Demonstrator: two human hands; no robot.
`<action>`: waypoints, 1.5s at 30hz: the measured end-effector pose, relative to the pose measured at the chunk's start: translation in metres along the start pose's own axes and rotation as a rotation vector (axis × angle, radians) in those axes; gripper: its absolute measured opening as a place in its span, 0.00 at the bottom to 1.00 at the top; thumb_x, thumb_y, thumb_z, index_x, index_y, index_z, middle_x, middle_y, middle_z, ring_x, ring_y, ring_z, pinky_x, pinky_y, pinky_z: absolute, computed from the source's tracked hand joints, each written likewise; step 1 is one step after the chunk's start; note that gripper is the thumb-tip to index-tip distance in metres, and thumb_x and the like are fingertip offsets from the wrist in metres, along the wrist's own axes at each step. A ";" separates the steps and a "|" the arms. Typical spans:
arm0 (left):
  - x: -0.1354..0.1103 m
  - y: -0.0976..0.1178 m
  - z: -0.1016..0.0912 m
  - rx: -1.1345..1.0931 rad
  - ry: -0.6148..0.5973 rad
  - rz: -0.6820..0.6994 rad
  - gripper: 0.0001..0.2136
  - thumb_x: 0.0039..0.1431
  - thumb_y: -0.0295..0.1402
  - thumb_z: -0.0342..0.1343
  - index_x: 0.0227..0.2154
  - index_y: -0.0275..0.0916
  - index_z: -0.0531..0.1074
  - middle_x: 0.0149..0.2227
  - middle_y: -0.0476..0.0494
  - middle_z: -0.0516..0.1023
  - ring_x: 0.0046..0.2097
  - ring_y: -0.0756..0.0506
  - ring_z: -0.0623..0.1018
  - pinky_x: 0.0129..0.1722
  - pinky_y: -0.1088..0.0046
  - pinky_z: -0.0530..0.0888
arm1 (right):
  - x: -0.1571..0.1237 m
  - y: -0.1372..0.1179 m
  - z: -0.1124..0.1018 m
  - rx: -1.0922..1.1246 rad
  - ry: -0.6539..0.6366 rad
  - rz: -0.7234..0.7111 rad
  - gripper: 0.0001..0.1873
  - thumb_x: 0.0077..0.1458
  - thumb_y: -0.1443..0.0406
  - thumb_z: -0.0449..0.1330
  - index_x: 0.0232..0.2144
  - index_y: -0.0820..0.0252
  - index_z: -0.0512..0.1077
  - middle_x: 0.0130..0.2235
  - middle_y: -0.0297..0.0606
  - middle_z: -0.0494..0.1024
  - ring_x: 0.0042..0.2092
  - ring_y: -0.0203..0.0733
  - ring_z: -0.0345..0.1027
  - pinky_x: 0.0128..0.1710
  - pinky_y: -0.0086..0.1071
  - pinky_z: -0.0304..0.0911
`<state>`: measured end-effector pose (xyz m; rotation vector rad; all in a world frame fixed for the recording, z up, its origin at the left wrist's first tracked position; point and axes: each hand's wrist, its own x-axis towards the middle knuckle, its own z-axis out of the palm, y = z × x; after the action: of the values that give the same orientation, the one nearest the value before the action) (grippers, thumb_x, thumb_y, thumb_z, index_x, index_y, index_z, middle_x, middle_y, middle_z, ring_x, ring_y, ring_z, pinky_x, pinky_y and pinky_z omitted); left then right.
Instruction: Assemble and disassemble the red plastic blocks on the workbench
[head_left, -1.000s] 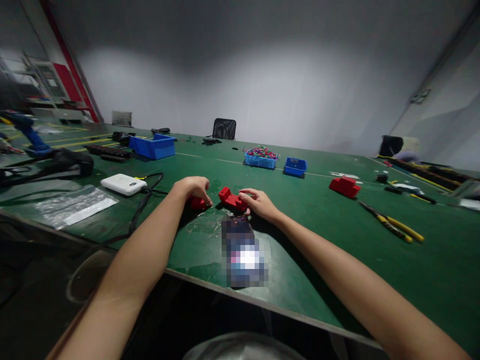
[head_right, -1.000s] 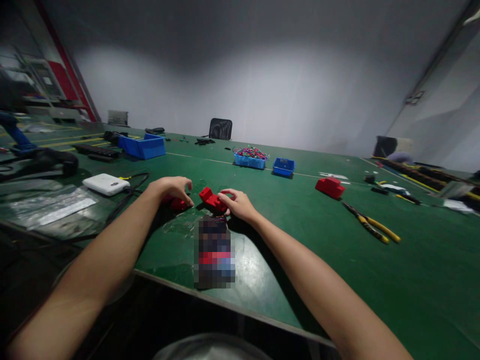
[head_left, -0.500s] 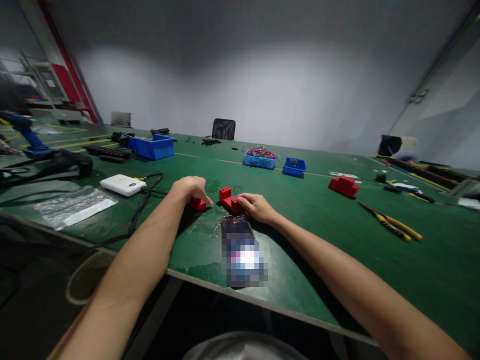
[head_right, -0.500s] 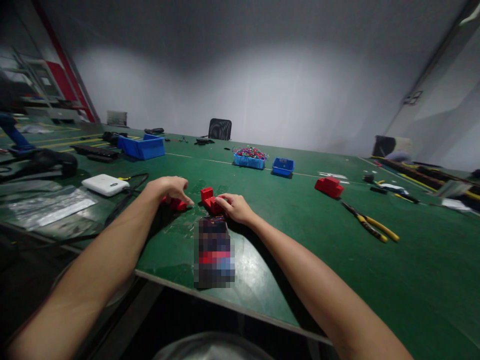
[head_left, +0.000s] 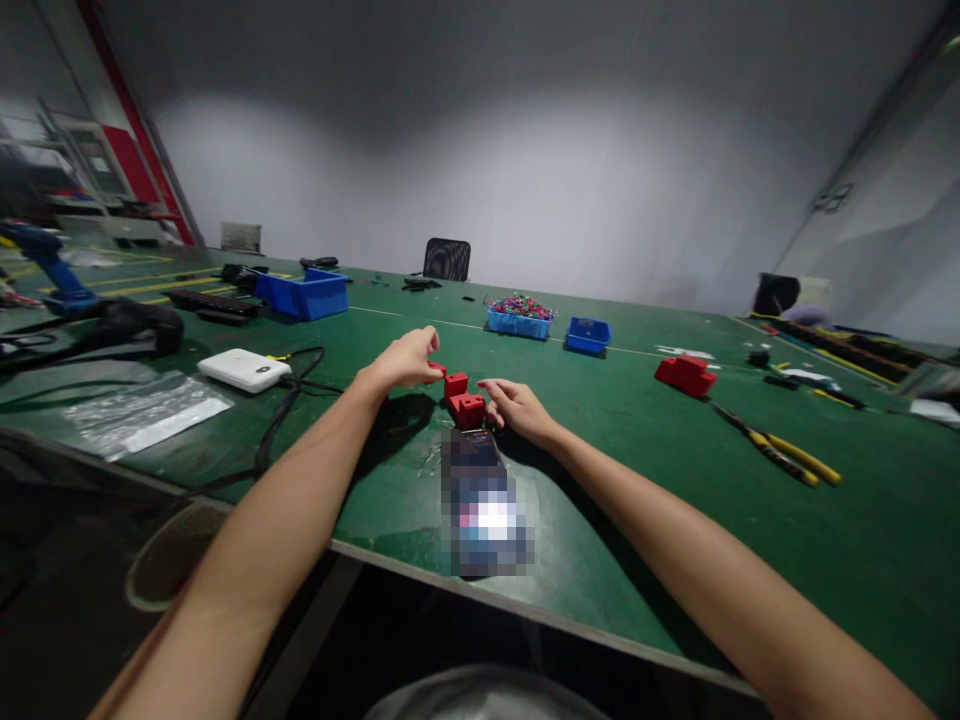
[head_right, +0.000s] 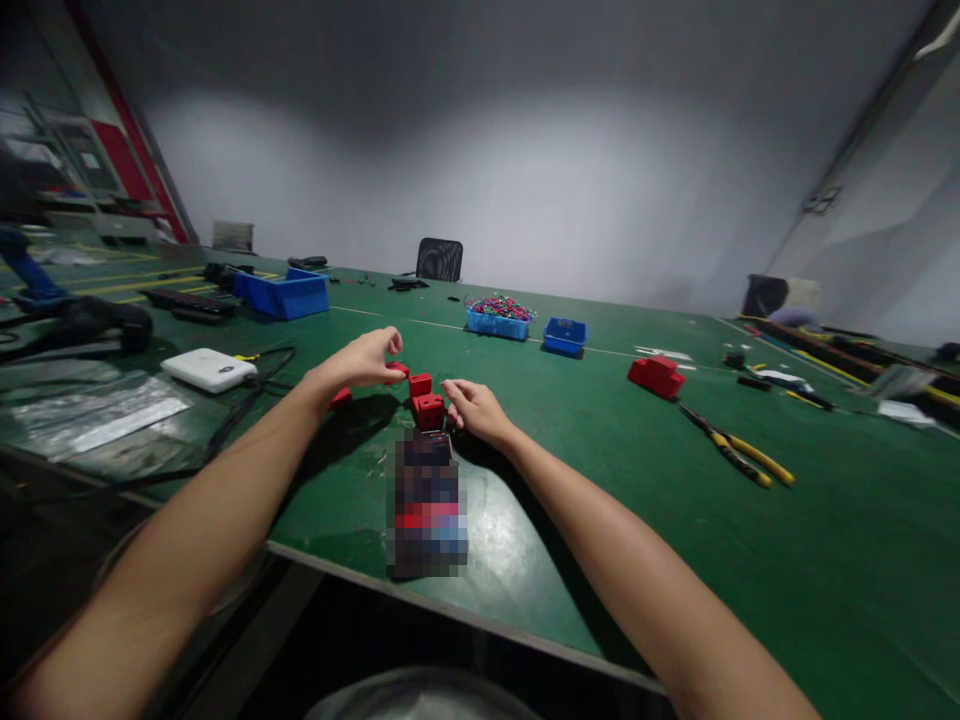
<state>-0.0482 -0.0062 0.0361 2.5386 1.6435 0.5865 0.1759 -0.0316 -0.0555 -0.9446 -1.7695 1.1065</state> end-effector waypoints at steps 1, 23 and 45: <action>0.001 0.002 0.001 -0.051 0.067 0.044 0.18 0.45 0.36 0.61 0.39 0.37 0.66 0.41 0.42 0.73 0.38 0.45 0.74 0.35 0.72 0.70 | 0.000 -0.001 -0.001 0.021 0.021 0.011 0.27 0.55 0.44 0.52 0.40 0.61 0.71 0.20 0.27 0.67 0.19 0.30 0.56 0.20 0.26 0.52; 0.011 0.016 0.052 0.008 -0.104 0.177 0.26 0.58 0.51 0.49 0.49 0.34 0.67 0.49 0.34 0.73 0.48 0.40 0.74 0.45 0.69 0.69 | 0.007 0.006 -0.008 0.199 0.285 0.077 0.18 0.45 0.54 0.64 0.32 0.60 0.68 0.24 0.31 0.73 0.24 0.34 0.67 0.20 0.26 0.53; 0.015 -0.004 0.044 0.142 -0.226 0.035 0.12 0.59 0.37 0.50 0.41 0.39 0.71 0.42 0.40 0.78 0.40 0.44 0.76 0.33 0.74 0.67 | 0.007 0.000 -0.011 0.511 0.283 0.143 0.16 0.51 0.53 0.60 0.35 0.57 0.66 0.31 0.34 0.77 0.27 0.36 0.72 0.22 0.26 0.61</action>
<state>-0.0309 0.0156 -0.0012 2.6199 1.6168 0.1811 0.1833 -0.0215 -0.0511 -0.8633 -1.1275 1.3556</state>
